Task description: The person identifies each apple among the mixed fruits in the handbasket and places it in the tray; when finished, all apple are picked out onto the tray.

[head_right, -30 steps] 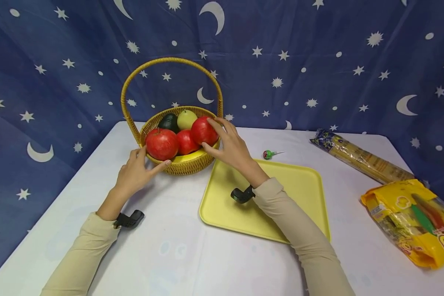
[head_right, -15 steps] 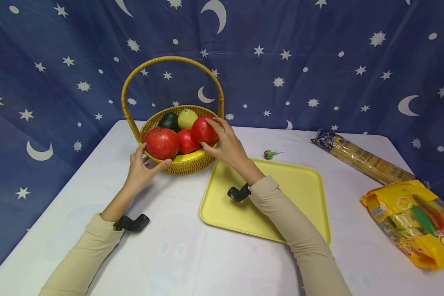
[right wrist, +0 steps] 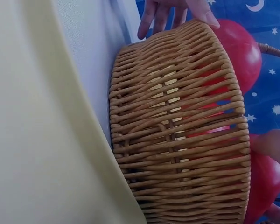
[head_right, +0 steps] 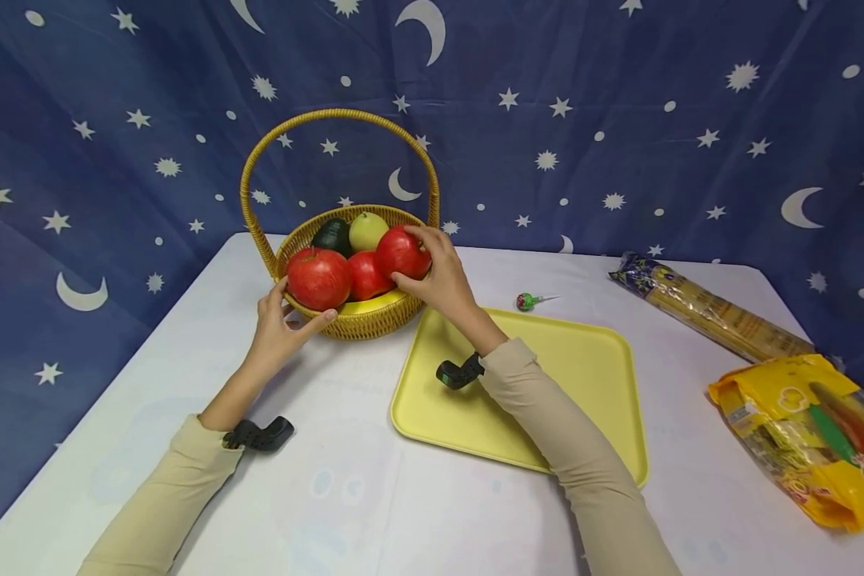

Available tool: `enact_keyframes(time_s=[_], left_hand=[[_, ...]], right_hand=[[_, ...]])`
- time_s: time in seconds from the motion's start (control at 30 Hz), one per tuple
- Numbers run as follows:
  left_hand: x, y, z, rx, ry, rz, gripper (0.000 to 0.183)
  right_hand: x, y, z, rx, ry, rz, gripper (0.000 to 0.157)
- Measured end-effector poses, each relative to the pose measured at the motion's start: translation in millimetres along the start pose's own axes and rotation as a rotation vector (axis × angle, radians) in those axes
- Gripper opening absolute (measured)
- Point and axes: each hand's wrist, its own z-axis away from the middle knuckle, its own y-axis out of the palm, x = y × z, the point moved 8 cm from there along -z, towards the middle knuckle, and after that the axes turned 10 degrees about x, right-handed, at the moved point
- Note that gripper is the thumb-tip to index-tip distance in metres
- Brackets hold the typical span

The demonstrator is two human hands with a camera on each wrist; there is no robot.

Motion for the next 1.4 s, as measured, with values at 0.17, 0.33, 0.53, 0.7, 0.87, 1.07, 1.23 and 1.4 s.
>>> enact_keyframes(time_s=[0.17,0.33,0.53,0.7,0.87,1.07,1.23,1.4], left_hand=[[0.6,-1.4,0.6,0.002,-0.005,-0.003,0.102],[-0.6,-4.4,1.1,-0.004,-0.002,-0.006,0.103],[-1.2,-3.5,-0.2,-0.002,0.006,-0.003,0.103],[-3.0,-1.2,-0.9,-0.001,0.012,0.01,0.102],[-2.9,-0.8,-0.9,-0.002,0.007,0.012,0.102],[-2.9,-0.7,0.0,-0.004,0.009,0.013,0.102],[-2.9,-1.4,0.5,-0.009,0.008,0.011,0.102],[-2.2,-0.6,0.4,-0.005,0.005,0.006,0.102]], right_hand=[[-2.7,2.8,-5.8,0.031,0.024,0.006,0.072],[-3.2,5.2,-8.8,0.058,0.029,0.001,0.076],[-6.2,4.4,-5.9,0.044,0.024,-0.005,0.075],[-7.1,2.4,-3.8,0.036,0.024,-0.008,0.075],[-5.7,2.4,-3.4,0.04,0.029,-0.014,0.075],[-4.0,0.4,-2.9,0.046,0.042,-0.018,0.076],[-4.5,-3.9,-3.5,0.034,0.058,-0.05,0.075],[-7.1,-0.6,-5.0,0.077,0.06,-0.106,0.073]])
